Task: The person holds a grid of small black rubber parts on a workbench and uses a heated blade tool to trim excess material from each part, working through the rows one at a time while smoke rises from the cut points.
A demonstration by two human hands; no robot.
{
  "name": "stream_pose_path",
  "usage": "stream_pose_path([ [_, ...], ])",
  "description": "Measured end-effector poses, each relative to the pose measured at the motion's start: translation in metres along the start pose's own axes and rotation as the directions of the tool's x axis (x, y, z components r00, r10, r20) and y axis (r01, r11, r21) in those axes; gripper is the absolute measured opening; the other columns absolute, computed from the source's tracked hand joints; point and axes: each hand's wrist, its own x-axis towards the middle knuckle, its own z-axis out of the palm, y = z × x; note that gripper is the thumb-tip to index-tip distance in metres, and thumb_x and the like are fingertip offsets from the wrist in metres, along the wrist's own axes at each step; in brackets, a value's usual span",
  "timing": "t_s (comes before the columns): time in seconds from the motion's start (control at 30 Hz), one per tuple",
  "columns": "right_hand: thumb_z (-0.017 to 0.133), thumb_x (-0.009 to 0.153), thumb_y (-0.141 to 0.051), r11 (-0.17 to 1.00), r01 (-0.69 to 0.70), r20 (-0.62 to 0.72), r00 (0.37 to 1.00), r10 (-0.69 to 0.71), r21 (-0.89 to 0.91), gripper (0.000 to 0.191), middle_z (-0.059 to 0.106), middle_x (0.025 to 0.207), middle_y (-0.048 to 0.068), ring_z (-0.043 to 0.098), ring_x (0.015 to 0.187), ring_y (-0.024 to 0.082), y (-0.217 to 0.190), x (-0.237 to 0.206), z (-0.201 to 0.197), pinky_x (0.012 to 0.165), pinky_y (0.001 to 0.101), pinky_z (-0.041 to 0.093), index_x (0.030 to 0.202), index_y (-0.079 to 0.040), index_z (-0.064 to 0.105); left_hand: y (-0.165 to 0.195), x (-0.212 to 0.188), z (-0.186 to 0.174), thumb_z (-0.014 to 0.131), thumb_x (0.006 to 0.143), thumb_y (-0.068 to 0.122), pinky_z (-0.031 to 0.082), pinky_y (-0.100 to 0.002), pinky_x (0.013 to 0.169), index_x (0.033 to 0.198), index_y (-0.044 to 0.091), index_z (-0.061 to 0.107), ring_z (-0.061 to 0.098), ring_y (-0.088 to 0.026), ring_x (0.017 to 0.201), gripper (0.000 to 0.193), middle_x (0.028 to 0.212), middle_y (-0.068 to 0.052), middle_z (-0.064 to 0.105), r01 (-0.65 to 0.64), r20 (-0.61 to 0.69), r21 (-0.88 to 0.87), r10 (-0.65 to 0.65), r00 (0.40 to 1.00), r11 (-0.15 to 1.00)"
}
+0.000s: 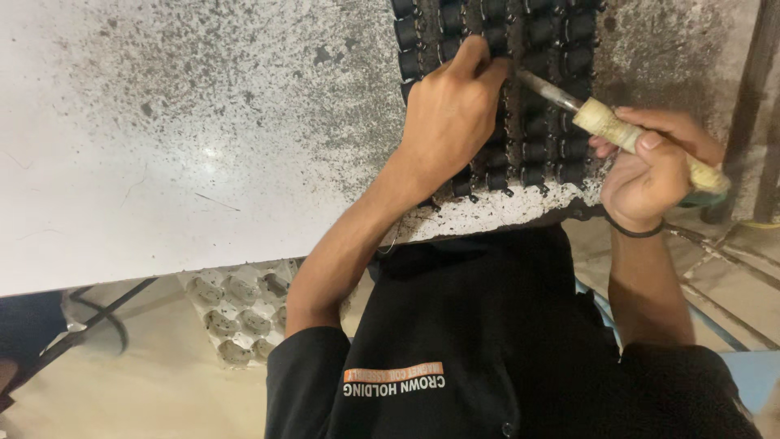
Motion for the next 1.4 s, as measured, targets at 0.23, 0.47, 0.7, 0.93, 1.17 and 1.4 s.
stream_pose_path([
  [0.23,0.051,0.095,-0.006,0.990,0.130,0.040,0.991,-0.128,-0.060,0.024,0.070,0.100,0.027,0.068,0.067,0.033,-0.007,0.008,0.010,0.060,0.0362,0.062,0.106,0.010,0.066,0.003,-0.002,0.000,0.068,0.086,0.003,0.061,-0.039,0.068,0.106,0.002,0.071,0.071,-0.027,0.086,0.020,0.102,-0.009,0.057,-0.023,-0.052,-0.026,0.021,0.998,0.999],
  [0.47,0.052,0.098,-0.006,0.975,0.170,0.050,0.985,-0.165,-0.143,0.021,0.068,0.102,0.027,0.064,0.070,0.032,-0.003,-0.001,0.006,0.065,0.0393,0.060,0.112,0.008,0.062,0.000,-0.004,0.002,0.069,0.089,0.001,0.059,-0.036,0.061,0.104,0.003,0.074,0.072,-0.022,0.078,0.016,0.098,-0.006,0.059,-0.002,-0.057,-0.018,0.001,0.998,1.000],
  [0.7,0.055,0.101,-0.006,0.956,0.246,0.068,0.969,-0.238,-0.157,0.020,0.070,0.103,0.027,0.062,0.074,0.032,0.008,-0.001,-0.005,0.072,0.0380,0.057,0.112,0.010,0.063,-0.002,-0.004,0.002,0.068,0.088,0.000,0.059,-0.036,0.061,0.103,0.003,0.074,0.073,-0.023,0.077,0.016,0.102,-0.005,0.062,-0.010,-0.073,-0.009,0.009,0.997,1.000],
  [0.93,0.055,0.093,-0.009,0.900,0.323,0.271,0.931,-0.245,-0.294,0.030,0.070,0.092,0.028,0.063,0.065,0.028,-0.016,0.015,-0.003,0.062,0.0342,0.052,0.106,0.012,0.070,0.000,0.002,0.005,0.066,0.086,0.000,0.060,-0.038,0.062,0.104,0.004,0.067,0.073,-0.028,0.079,0.019,0.102,-0.011,0.062,-0.034,-0.056,0.038,0.036,0.998,0.999],
  [1.17,0.059,0.094,-0.011,0.878,0.441,0.054,0.897,-0.439,-0.184,0.021,0.072,0.094,0.028,0.066,0.070,0.032,-0.007,0.044,-0.011,0.067,0.0383,0.050,0.088,0.008,0.065,0.052,0.011,-0.085,0.064,0.089,-0.007,0.052,-0.038,0.051,0.121,0.005,0.063,0.068,-0.024,0.064,0.035,0.083,-0.006,0.063,-0.141,-0.052,0.057,0.144,0.988,0.988],
  [1.4,0.060,0.083,-0.010,0.902,0.410,0.040,0.912,-0.409,-0.135,0.032,0.070,0.091,0.027,0.061,0.069,0.029,0.019,0.038,0.008,0.065,0.0332,0.046,0.097,0.017,0.071,0.036,0.047,-0.069,0.062,0.088,-0.010,0.059,-0.032,0.063,0.123,0.006,0.065,0.071,-0.028,0.095,0.039,0.111,-0.008,0.061,-0.092,-0.207,0.190,0.132,0.969,0.977],
])
